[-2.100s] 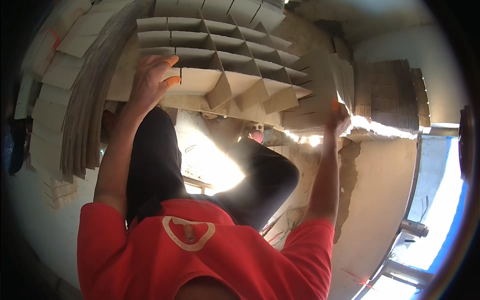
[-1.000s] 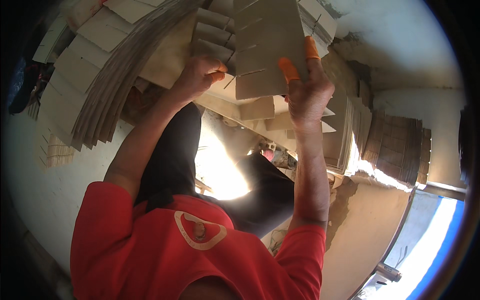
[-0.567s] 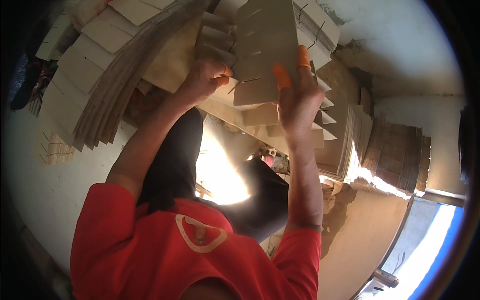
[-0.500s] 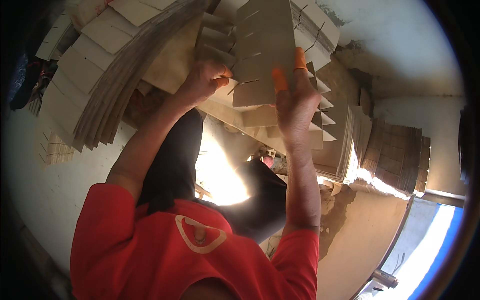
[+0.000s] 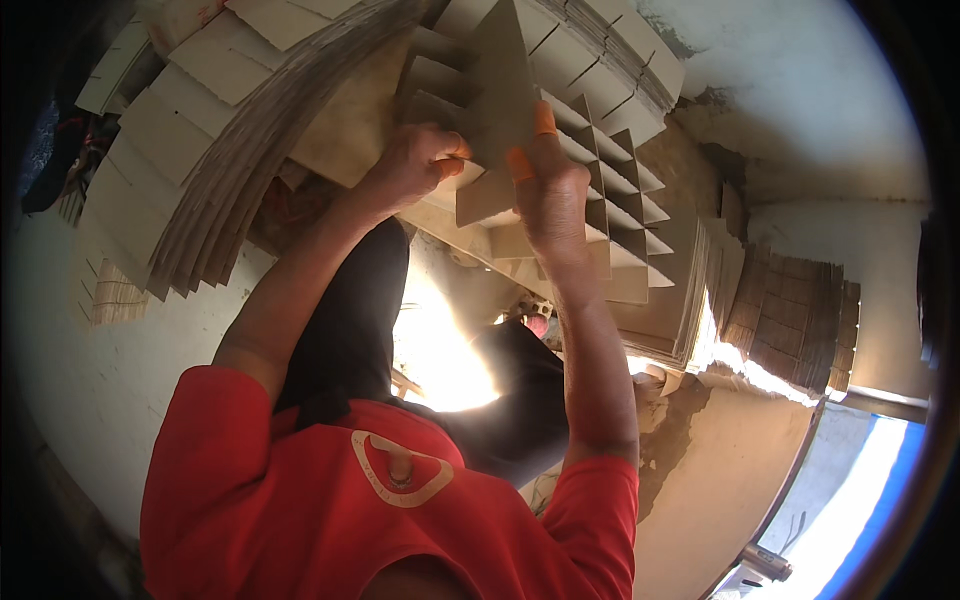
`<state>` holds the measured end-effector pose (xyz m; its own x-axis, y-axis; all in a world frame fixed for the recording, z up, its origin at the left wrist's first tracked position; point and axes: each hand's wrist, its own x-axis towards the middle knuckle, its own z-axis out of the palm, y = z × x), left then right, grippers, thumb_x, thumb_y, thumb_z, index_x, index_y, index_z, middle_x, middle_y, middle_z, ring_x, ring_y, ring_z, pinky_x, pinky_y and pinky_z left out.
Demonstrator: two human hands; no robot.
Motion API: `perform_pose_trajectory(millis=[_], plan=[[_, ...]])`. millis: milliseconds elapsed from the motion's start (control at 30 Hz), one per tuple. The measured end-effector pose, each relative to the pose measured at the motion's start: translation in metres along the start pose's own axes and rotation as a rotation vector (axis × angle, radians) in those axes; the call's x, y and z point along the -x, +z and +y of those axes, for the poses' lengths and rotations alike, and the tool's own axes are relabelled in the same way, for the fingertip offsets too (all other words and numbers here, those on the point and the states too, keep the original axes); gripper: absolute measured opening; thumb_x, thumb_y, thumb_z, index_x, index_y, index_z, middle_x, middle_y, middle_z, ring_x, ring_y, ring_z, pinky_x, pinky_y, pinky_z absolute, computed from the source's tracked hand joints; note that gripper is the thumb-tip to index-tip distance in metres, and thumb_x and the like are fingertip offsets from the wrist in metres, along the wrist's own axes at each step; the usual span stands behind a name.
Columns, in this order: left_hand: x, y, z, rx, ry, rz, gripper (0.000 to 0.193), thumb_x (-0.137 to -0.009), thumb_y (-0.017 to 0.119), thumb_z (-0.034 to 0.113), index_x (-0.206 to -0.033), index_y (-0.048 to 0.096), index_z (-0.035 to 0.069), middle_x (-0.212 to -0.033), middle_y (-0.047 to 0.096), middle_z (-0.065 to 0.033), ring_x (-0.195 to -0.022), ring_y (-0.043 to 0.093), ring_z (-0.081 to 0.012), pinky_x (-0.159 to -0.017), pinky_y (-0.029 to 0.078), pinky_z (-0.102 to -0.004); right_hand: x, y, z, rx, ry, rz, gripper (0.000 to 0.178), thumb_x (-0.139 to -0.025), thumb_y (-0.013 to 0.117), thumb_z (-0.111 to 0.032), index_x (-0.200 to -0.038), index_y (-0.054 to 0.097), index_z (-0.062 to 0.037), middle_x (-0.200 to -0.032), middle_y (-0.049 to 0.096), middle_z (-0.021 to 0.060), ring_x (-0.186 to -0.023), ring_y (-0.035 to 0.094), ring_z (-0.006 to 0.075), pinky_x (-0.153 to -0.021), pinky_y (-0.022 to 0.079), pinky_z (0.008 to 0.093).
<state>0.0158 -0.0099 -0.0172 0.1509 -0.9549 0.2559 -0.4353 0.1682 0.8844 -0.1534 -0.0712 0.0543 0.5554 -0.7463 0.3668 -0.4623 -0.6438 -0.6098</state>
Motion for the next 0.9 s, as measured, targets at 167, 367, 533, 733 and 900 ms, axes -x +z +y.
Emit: perform_pose_trajectory(millis=[167,367,533,733,900], plan=[[0.0,-0.002,0.004,-0.016,-0.03,-0.008,0.016,-0.078,0.065,-0.003,-0.094,0.066,-0.003,-0.089,0.064,-0.0143,-0.082,0.064,-0.0202,-0.071,0.05,-0.0303,0.001,-0.002,-0.003,0.02,-0.024,-0.007,0.055,-0.083,0.06,0.001,-0.135,0.044,-0.0028,-0.066,0.061,0.0112,-0.047,0.053,0.0143,-0.045,0.045,0.0281],[-0.001,0.001,0.002,0.008,-0.019,0.006,0.016,-0.078,0.064,-0.001,-0.094,0.066,-0.002,-0.088,0.064,-0.0161,-0.08,0.064,-0.0236,-0.07,0.05,-0.0325,-0.006,-0.001,0.0,0.026,-0.152,-0.053,0.053,-0.081,0.057,0.005,-0.132,0.042,0.0015,-0.065,0.06,0.0148,-0.045,0.056,0.0212,-0.042,0.045,0.0325],[-0.002,-0.001,0.004,-0.009,-0.033,0.004,0.016,-0.078,0.063,-0.002,-0.094,0.066,-0.002,-0.088,0.063,-0.016,-0.08,0.064,-0.0233,-0.071,0.05,-0.0323,-0.025,-0.012,-0.009,0.028,-0.091,-0.261,0.04,-0.079,0.055,0.005,-0.117,0.044,0.0079,-0.067,0.06,0.0194,-0.053,0.059,0.0285,-0.045,0.046,0.0362],[-0.004,0.004,0.003,0.065,-0.022,0.02,0.017,-0.078,0.063,0.0,-0.095,0.066,-0.002,-0.084,0.062,-0.0167,-0.077,0.063,-0.0251,-0.067,0.049,-0.0346,-0.016,0.007,-0.01,0.108,0.086,-0.501,0.046,-0.074,0.057,0.008,-0.116,0.038,0.015,-0.08,0.061,0.0287,-0.079,0.063,0.0407,-0.063,0.051,0.044],[-0.001,0.002,0.009,0.06,-0.096,-0.004,0.019,-0.077,0.062,-0.008,-0.095,0.066,-0.004,-0.091,0.063,-0.0134,-0.085,0.063,-0.0219,-0.075,0.052,-0.0322,0.011,0.016,-0.005,0.335,0.078,-0.563,0.053,-0.078,0.065,-0.006,-0.122,0.04,0.0105,-0.082,0.063,0.0268,-0.082,0.064,0.0374,-0.066,0.052,0.0429]])
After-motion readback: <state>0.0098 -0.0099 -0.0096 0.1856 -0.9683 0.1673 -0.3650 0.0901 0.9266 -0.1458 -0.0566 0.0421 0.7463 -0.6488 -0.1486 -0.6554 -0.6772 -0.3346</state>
